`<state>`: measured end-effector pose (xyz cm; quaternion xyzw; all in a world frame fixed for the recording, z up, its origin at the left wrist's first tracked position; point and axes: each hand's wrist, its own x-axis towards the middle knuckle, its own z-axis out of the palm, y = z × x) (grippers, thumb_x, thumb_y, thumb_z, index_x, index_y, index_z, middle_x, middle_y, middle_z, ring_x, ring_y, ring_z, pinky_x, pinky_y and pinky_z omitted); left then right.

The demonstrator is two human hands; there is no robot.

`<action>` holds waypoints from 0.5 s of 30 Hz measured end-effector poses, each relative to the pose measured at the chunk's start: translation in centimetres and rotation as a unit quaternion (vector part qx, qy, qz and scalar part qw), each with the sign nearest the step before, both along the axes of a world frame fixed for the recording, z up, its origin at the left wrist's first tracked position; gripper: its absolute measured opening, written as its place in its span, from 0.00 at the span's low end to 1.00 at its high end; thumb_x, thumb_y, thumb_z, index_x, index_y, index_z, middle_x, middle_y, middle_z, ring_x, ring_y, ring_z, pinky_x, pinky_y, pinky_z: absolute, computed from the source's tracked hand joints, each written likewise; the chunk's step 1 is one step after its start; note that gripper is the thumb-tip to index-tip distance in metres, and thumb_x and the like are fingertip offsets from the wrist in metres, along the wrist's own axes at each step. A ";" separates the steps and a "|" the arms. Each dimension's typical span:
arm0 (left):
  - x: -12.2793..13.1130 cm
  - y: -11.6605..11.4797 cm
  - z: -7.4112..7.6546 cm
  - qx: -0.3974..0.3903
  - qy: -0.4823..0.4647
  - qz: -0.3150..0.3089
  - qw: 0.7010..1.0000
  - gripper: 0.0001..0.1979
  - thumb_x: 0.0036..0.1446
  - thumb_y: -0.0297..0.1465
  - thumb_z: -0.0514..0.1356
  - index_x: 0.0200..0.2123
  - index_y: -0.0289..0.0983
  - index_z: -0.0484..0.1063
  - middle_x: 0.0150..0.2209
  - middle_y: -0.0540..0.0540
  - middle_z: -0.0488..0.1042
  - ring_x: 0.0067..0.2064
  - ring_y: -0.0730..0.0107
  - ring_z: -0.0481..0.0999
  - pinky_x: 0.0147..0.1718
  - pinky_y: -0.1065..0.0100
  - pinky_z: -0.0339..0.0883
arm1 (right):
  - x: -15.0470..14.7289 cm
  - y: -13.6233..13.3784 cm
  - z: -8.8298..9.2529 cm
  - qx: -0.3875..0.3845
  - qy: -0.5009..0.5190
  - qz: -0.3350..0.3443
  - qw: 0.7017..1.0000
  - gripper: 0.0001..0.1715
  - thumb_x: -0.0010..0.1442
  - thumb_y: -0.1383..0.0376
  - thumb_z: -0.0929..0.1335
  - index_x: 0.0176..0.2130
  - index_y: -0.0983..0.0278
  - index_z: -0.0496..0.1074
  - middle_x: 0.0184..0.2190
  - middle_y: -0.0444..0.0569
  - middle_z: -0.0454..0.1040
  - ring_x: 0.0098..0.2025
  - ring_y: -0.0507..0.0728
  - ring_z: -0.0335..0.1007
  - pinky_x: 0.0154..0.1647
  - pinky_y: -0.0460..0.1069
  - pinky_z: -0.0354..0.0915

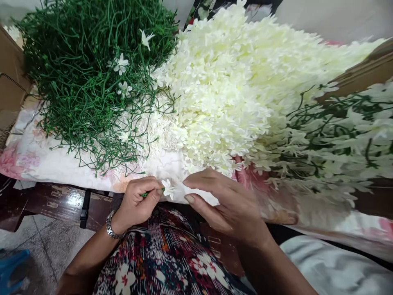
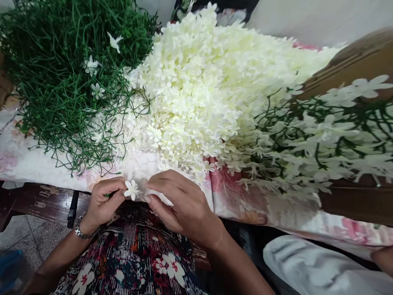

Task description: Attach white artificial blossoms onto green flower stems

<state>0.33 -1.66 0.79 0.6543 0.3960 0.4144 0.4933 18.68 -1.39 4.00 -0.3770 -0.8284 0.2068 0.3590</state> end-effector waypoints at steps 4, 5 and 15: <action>0.1 0.0 0.6 -0.006 -0.021 -0.019 1.000 0.09 0.53 0.28 0.51 0.23 0.33 0.66 0.21 0.50 0.64 0.24 0.77 0.62 0.23 0.74 0.55 | -0.2 -0.1 0.4 0.035 -0.032 0.022 0.999 0.17 0.49 0.74 0.65 0.42 0.65 0.64 0.33 0.50 0.68 0.35 0.51 0.63 0.34 0.48 0.64; 0.2 0.0 0.7 -0.011 -0.022 -0.026 0.999 0.09 0.53 0.28 0.51 0.23 0.33 0.67 0.21 0.50 0.65 0.24 0.77 0.62 0.24 0.74 0.55 | -0.3 -0.1 0.4 0.040 -0.042 0.028 0.998 0.16 0.50 0.74 0.64 0.41 0.65 0.64 0.32 0.50 0.68 0.35 0.51 0.63 0.34 0.48 0.64; 0.7 0.1 0.9 -0.077 -0.048 -0.070 0.993 0.10 0.52 0.26 0.51 0.21 0.34 0.66 0.20 0.51 0.65 0.23 0.78 0.62 0.24 0.74 0.56 | -0.3 -0.1 0.2 0.098 -0.077 0.043 0.991 0.08 0.51 0.73 0.64 0.35 0.66 0.65 0.26 0.47 0.67 0.30 0.51 0.61 0.30 0.47 0.62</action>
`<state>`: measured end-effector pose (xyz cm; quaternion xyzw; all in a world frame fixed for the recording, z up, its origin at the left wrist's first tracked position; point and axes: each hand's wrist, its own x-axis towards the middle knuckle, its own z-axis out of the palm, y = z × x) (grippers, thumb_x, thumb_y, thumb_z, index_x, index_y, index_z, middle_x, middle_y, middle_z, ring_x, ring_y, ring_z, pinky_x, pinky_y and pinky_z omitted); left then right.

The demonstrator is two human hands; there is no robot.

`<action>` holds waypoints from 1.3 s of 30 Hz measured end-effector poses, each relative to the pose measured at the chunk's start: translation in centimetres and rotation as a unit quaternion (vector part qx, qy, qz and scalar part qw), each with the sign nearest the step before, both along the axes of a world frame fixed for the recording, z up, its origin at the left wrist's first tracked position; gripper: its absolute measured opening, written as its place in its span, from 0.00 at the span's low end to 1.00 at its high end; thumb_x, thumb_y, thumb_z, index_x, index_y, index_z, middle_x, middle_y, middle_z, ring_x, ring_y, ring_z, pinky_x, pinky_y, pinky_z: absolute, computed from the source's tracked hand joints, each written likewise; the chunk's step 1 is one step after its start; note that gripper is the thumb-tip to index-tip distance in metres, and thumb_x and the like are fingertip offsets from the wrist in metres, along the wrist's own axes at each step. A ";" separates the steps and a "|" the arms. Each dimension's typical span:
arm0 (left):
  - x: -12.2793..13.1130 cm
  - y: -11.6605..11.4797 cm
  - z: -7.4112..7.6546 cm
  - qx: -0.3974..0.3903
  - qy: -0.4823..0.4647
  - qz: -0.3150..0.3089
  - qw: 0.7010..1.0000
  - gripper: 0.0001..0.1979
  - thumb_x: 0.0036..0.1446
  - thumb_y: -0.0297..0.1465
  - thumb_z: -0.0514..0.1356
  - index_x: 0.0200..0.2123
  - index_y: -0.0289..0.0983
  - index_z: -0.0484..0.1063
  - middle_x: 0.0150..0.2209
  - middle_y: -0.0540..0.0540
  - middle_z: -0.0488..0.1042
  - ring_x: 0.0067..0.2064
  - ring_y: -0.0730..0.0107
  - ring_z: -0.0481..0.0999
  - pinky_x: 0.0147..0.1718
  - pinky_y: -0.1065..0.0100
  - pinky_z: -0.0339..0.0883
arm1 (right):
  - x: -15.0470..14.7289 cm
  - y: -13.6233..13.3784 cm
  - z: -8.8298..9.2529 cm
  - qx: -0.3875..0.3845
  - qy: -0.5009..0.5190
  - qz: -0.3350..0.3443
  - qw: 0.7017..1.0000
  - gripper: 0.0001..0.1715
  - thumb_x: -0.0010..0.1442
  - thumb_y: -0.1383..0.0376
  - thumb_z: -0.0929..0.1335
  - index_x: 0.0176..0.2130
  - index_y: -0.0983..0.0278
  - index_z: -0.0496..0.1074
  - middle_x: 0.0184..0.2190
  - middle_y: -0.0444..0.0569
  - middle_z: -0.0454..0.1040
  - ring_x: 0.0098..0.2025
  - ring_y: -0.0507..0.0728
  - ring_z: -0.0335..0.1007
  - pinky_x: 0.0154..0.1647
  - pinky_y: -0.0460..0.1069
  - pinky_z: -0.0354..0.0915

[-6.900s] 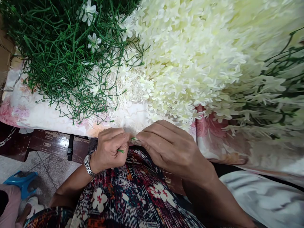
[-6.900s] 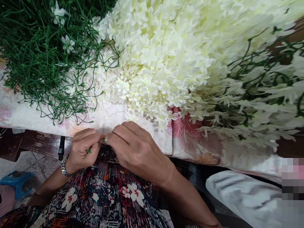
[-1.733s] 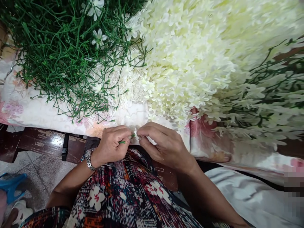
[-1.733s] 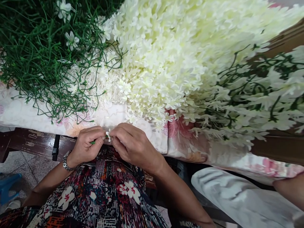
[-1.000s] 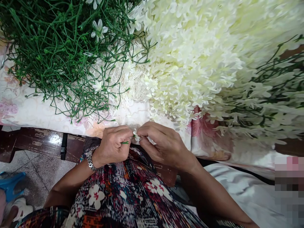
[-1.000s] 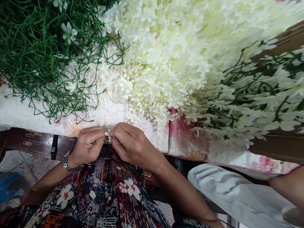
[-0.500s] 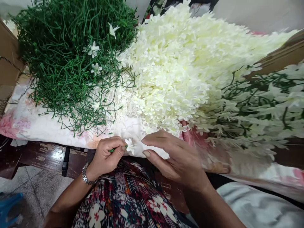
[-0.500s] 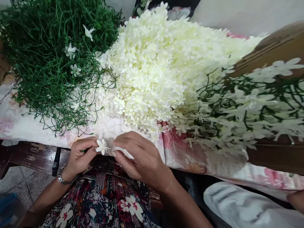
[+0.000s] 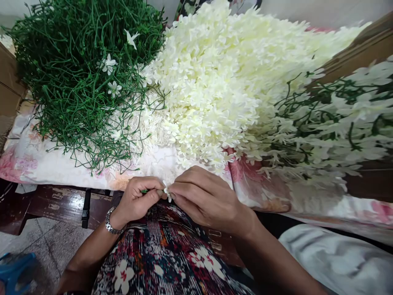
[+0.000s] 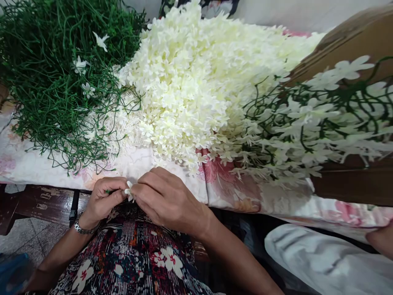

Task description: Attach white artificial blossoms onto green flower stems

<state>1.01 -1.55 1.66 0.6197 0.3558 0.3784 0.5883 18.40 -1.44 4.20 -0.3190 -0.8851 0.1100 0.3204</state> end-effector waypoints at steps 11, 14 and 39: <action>0.8 0.5 -0.6 -0.053 0.025 0.012 0.998 0.11 0.52 0.27 0.51 0.18 0.34 0.59 0.19 0.51 0.58 0.23 0.76 0.57 0.22 0.73 0.51 | 0.7 0.5 -0.1 0.035 -0.042 -0.029 0.998 0.05 0.53 0.71 0.62 0.34 0.67 0.65 0.24 0.45 0.66 0.29 0.50 0.59 0.30 0.46 0.59; 0.9 0.7 -1.0 -0.056 0.029 0.012 0.998 0.12 0.53 0.30 0.51 0.18 0.35 0.58 0.19 0.51 0.56 0.23 0.76 0.55 0.22 0.72 0.50 | 0.8 0.7 -0.5 0.034 -0.050 -0.041 0.997 0.04 0.54 0.70 0.61 0.31 0.67 0.64 0.23 0.45 0.65 0.28 0.50 0.59 0.30 0.46 0.59; 1.8 1.3 -0.8 0.023 0.030 0.012 0.999 0.11 0.51 0.26 0.51 0.18 0.34 0.60 0.17 0.53 0.57 0.21 0.80 0.57 0.21 0.76 0.51 | 0.7 0.8 -1.7 -0.131 0.060 -0.024 0.989 0.05 0.53 0.74 0.61 0.32 0.69 0.64 0.25 0.48 0.67 0.29 0.48 0.61 0.30 0.44 0.62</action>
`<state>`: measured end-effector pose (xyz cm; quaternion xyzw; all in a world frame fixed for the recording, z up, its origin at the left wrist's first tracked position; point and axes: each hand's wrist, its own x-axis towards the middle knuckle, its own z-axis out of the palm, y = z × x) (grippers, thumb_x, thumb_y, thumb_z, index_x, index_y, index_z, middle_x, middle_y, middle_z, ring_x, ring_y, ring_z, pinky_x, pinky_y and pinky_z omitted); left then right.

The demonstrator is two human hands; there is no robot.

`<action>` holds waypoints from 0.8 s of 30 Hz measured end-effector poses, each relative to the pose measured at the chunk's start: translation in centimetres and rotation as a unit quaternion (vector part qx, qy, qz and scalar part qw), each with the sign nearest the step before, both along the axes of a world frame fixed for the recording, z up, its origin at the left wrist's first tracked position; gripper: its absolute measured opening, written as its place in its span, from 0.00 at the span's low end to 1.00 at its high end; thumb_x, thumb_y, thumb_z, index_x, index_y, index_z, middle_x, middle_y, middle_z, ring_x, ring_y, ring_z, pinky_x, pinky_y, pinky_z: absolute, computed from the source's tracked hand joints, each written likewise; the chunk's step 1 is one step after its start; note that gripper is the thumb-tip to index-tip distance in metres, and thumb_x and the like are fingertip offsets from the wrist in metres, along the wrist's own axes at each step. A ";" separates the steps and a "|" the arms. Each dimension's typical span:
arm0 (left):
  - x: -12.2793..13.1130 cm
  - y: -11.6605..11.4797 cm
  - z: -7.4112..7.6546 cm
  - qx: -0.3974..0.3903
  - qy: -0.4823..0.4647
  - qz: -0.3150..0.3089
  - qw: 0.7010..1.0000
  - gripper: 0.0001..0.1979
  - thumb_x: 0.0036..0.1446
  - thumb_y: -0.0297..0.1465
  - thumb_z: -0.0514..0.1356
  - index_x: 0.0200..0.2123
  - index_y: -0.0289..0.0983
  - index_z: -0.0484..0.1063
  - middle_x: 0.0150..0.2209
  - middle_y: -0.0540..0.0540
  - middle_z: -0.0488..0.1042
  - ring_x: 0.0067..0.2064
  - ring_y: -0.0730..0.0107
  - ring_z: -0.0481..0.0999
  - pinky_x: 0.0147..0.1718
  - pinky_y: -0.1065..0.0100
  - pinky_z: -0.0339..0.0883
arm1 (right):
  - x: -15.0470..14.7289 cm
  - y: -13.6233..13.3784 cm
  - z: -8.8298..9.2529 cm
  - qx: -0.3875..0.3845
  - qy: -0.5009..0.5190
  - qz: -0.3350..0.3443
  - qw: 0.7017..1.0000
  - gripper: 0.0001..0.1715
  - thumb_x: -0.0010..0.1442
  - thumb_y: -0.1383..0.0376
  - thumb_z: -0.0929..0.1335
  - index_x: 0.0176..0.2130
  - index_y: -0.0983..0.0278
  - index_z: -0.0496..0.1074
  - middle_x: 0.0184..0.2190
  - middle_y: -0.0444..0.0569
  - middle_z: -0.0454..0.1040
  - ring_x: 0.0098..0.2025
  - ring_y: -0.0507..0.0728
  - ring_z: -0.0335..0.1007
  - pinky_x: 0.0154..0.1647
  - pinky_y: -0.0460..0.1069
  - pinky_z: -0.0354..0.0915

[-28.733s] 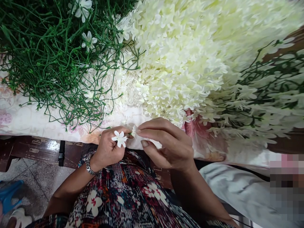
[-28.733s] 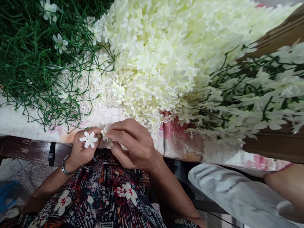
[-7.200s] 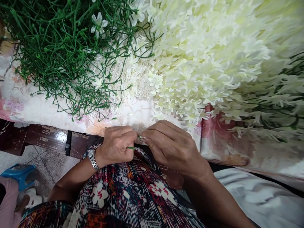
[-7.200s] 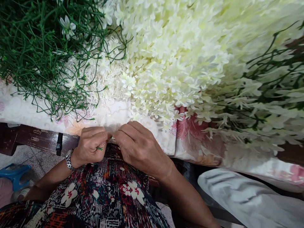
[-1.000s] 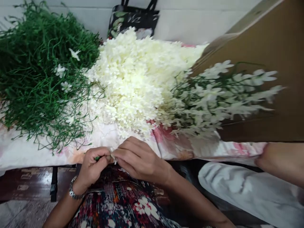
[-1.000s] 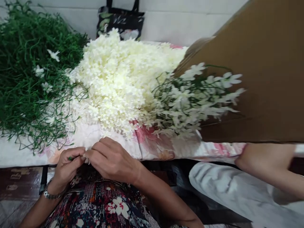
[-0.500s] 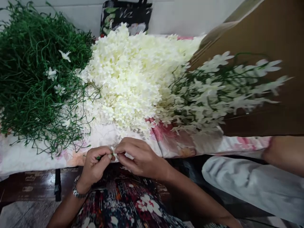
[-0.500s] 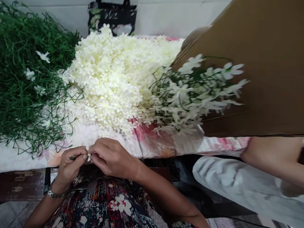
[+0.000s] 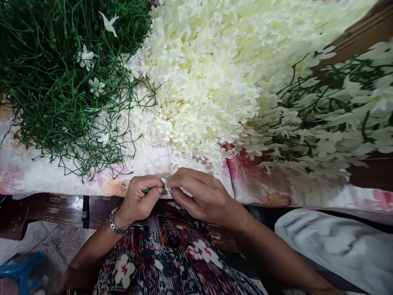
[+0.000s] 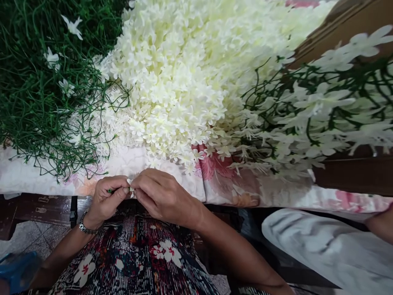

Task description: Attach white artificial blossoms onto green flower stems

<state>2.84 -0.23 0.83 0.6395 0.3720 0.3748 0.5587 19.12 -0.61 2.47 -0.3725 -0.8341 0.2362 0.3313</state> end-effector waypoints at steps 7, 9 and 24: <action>0.0 -0.3 -0.6 0.035 0.008 -0.007 0.999 0.09 0.52 0.24 0.51 0.20 0.33 0.62 0.19 0.53 0.58 0.22 0.81 0.57 0.22 0.77 0.52 | 0.1 -0.3 0.0 -0.025 0.007 0.003 1.000 0.06 0.54 0.73 0.61 0.34 0.68 0.64 0.26 0.47 0.67 0.31 0.48 0.62 0.31 0.44 0.63; 0.0 -0.4 -0.8 0.055 0.004 -0.002 0.998 0.08 0.52 0.24 0.51 0.22 0.33 0.63 0.20 0.53 0.59 0.23 0.81 0.58 0.22 0.77 0.53 | 0.1 -0.4 0.1 -0.028 0.019 -0.005 0.999 0.06 0.53 0.74 0.62 0.35 0.67 0.64 0.26 0.47 0.68 0.30 0.48 0.63 0.31 0.44 0.62; 0.4 -0.8 -0.8 0.092 0.030 0.013 0.995 0.10 0.52 0.23 0.50 0.19 0.34 0.58 0.19 0.53 0.56 0.22 0.80 0.56 0.22 0.75 0.52 | 0.4 -0.8 -0.2 0.045 -0.074 -0.022 0.996 0.04 0.53 0.73 0.61 0.32 0.67 0.64 0.25 0.47 0.67 0.30 0.49 0.61 0.31 0.45 0.62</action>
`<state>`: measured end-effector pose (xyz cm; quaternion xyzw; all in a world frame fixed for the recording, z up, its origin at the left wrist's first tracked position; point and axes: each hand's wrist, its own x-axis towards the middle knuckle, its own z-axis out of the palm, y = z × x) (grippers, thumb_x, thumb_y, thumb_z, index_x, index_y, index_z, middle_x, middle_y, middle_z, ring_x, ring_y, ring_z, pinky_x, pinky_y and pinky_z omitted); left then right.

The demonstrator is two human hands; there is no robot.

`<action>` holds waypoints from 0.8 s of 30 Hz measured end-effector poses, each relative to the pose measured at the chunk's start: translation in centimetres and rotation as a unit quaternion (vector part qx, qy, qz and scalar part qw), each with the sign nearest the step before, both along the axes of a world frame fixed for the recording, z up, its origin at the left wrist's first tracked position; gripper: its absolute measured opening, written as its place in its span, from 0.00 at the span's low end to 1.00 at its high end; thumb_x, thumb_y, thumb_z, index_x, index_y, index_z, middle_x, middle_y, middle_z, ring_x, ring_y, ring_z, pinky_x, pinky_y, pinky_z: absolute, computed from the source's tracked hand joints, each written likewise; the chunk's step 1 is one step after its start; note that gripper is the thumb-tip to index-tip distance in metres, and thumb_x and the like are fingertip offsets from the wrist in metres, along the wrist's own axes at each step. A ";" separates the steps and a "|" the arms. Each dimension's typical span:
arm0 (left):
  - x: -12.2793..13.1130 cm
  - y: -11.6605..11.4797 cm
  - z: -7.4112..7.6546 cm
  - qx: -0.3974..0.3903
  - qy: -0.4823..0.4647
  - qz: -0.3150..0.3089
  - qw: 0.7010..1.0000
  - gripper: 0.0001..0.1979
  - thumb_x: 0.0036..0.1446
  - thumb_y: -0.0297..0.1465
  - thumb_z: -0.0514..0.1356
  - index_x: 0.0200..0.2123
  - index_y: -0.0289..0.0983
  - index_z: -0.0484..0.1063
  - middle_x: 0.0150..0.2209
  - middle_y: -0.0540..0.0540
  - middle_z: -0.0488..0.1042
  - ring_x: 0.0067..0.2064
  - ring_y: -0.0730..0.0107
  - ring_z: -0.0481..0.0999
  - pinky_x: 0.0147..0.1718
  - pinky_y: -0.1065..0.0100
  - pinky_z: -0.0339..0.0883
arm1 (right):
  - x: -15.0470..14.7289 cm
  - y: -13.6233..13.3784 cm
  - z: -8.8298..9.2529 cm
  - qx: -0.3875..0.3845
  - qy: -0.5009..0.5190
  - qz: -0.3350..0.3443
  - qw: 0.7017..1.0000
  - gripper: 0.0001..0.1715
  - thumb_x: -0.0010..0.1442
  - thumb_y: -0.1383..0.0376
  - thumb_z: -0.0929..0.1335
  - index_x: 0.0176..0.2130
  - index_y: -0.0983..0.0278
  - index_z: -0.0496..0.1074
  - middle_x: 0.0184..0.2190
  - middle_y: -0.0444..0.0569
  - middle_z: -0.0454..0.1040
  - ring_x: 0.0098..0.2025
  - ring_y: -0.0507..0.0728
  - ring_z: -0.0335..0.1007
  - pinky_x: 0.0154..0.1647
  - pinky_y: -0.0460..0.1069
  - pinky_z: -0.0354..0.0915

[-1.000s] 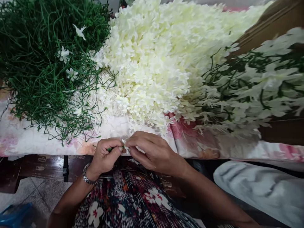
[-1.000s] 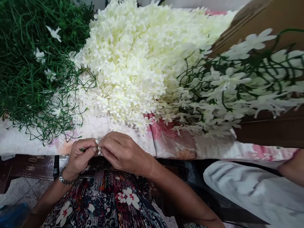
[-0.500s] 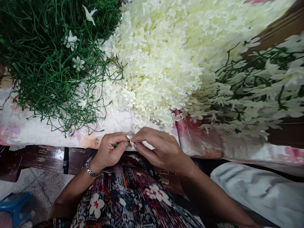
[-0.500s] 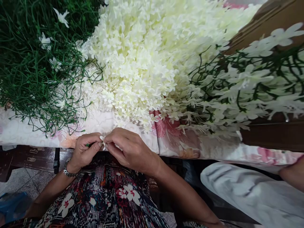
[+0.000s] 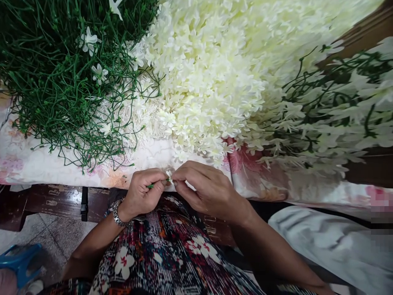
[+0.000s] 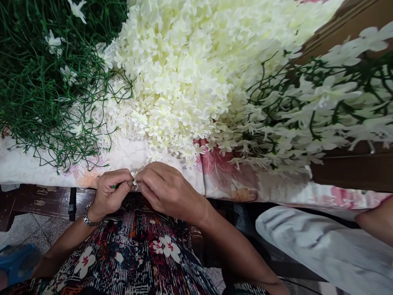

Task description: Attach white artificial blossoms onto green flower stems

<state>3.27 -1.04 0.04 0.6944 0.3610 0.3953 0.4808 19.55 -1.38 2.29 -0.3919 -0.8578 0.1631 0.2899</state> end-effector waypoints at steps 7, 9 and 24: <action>0.1 0.0 -0.3 -0.001 0.016 0.000 1.000 0.11 0.49 0.20 0.49 0.17 0.34 0.55 0.18 0.54 0.54 0.22 0.80 0.55 0.21 0.75 0.50 | -0.1 0.1 -0.2 0.003 -0.015 0.012 1.000 0.05 0.54 0.73 0.60 0.31 0.67 0.63 0.25 0.48 0.66 0.30 0.50 0.61 0.30 0.46 0.62; 0.1 0.0 -0.2 -0.003 0.020 0.001 1.000 0.11 0.49 0.20 0.49 0.17 0.34 0.56 0.18 0.54 0.54 0.21 0.80 0.55 0.21 0.75 0.50 | 0.0 0.0 -0.2 -0.004 -0.015 0.011 1.000 0.05 0.54 0.73 0.60 0.31 0.67 0.63 0.25 0.48 0.66 0.30 0.50 0.61 0.30 0.46 0.62; -0.5 -0.3 1.5 -0.040 0.127 -0.029 0.991 0.09 0.50 0.21 0.47 0.34 0.37 0.63 0.23 0.53 0.63 0.24 0.78 0.61 0.25 0.75 0.57 | 2.1 -1.4 1.3 0.008 0.070 -0.074 0.995 0.13 0.50 0.73 0.64 0.38 0.65 0.66 0.31 0.49 0.69 0.33 0.51 0.64 0.31 0.47 0.64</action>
